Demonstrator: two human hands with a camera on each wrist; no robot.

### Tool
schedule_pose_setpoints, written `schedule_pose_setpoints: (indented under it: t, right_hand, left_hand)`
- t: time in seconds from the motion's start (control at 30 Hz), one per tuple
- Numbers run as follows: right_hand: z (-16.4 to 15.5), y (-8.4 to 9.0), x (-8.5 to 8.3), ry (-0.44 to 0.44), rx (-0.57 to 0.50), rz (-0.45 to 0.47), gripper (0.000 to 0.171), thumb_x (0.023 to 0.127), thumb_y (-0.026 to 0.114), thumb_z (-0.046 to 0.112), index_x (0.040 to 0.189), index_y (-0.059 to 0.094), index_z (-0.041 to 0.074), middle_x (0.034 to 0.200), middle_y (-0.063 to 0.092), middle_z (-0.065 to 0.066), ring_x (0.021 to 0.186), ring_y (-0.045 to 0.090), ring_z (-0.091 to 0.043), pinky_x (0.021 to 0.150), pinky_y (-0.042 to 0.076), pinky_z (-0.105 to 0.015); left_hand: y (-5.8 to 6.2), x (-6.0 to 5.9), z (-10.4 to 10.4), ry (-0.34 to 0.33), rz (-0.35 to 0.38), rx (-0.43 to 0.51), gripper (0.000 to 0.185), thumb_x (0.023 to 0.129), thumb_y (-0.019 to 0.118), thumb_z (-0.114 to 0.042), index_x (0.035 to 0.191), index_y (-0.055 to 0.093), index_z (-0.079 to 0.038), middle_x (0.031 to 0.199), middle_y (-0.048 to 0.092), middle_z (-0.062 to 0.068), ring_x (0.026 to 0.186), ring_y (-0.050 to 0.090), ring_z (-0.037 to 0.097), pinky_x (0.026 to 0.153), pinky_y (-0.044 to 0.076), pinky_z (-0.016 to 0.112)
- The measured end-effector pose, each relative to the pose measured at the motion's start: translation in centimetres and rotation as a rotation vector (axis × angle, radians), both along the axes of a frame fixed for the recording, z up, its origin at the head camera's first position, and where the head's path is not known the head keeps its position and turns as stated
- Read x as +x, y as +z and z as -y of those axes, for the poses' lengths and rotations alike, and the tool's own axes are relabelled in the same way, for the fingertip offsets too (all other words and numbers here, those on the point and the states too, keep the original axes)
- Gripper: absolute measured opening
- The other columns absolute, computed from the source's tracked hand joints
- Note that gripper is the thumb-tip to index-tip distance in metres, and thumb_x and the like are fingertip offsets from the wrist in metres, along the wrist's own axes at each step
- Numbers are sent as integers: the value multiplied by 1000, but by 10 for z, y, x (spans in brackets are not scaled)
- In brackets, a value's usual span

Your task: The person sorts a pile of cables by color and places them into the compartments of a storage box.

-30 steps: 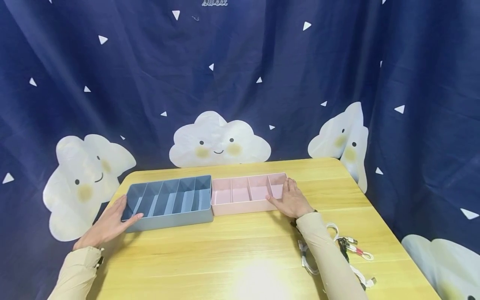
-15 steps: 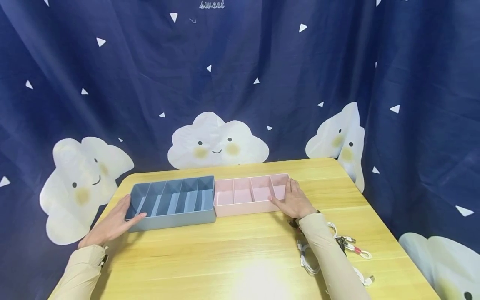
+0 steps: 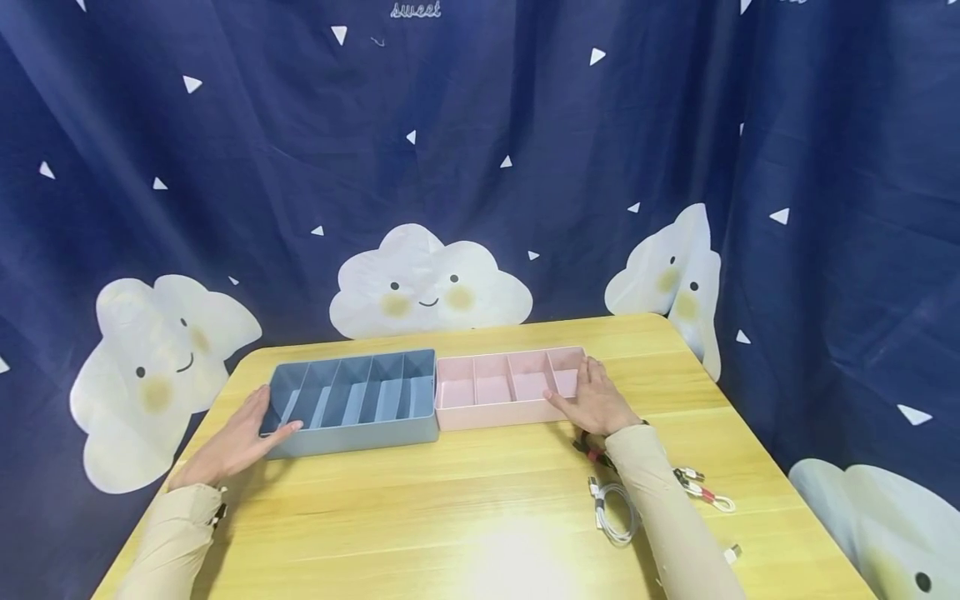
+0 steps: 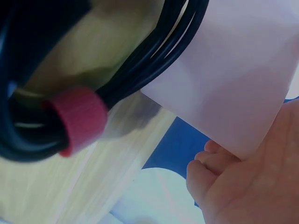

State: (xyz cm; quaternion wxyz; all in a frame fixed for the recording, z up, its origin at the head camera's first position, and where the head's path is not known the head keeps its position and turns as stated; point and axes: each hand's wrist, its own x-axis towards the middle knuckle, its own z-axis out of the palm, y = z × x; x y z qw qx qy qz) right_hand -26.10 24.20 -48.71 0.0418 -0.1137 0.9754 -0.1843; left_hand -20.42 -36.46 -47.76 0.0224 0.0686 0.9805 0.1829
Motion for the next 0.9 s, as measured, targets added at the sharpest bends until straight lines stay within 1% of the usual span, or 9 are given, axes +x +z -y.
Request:
schedule_pose_setpoints:
  t: [0.2, 0.37, 0.57, 0.9]
  right_hand:
    - [-5, -1, 0, -10, 2, 16, 109, 101, 42, 68, 158, 3, -17, 167, 4, -40, 156, 13, -54, 126, 24, -64]
    - [-9, 0, 0, -18, 5, 31, 111, 101, 40, 70, 158, 3, -17, 167, 2, -39, 157, 11, -54, 127, 23, -64]
    - [-13, 1, 1, -24, -4, 45, 109, 102, 42, 67, 158, 1, -17, 167, 1, -39, 156, 10, -55, 126, 23, -65]
    - [-21, 1, 2, -24, -9, 32, 110, 101, 41, 68, 158, 1, -17, 167, 0, -40, 155, 12, -56, 126, 24, -65]
  left_hand:
    - [-2, -3, -4, 5, 1, 5, 113, 98, 52, -69, 161, 4, 11, 170, 1, 33, 158, 6, 53, 125, 15, 70]
    - [-3, -4, -7, 7, 3, 10, 114, 97, 51, -70, 161, 3, 11, 171, 1, 32, 158, 6, 53, 125, 15, 70]
    - [-3, -7, -12, 5, 1, 6, 115, 97, 50, -71, 161, 3, 11, 171, 1, 33, 158, 6, 52, 126, 15, 69]
    - [-1, -8, -21, 5, 2, 4, 115, 97, 52, -71, 161, 4, 12, 170, 3, 33, 158, 6, 52, 126, 15, 69]
